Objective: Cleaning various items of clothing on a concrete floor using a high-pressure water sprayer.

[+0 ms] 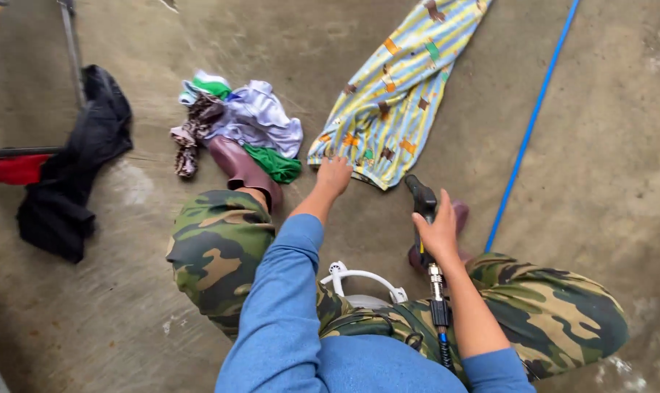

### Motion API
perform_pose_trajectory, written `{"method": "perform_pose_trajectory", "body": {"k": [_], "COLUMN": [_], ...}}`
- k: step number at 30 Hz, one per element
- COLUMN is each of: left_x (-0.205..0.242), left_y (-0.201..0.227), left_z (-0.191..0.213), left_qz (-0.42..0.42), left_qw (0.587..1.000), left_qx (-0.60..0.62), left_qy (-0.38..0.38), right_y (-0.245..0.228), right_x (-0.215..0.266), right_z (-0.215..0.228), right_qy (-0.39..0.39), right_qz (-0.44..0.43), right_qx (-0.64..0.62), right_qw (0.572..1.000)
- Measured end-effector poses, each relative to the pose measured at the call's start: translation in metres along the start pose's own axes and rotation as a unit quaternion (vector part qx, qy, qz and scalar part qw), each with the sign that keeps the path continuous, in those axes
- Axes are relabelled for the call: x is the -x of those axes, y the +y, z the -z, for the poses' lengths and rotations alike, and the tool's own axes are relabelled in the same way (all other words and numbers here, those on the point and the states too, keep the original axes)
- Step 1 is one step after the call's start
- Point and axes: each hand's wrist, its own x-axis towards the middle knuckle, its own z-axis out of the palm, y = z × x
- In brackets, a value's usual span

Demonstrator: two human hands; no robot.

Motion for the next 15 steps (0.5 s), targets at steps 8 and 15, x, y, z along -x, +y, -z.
{"method": "perform_pose_trajectory", "body": {"k": [8, 15], "left_x": [0.012, 0.034], "left_y": [0.138, 0.153], "left_z": [-0.037, 0.005], "left_qz": [-0.021, 0.048], "left_qw": [0.992, 0.965], "left_qx": [0.115, 0.202], "left_qy": [0.051, -0.161], "right_y": [0.065, 0.053], "right_x": [0.013, 0.075], "right_z": [-0.004, 0.067], "right_qy": [-0.121, -0.047], "right_qz": [-0.191, -0.060], "right_qx": [-0.426, -0.449], "right_qw": [0.876, 0.890]}}
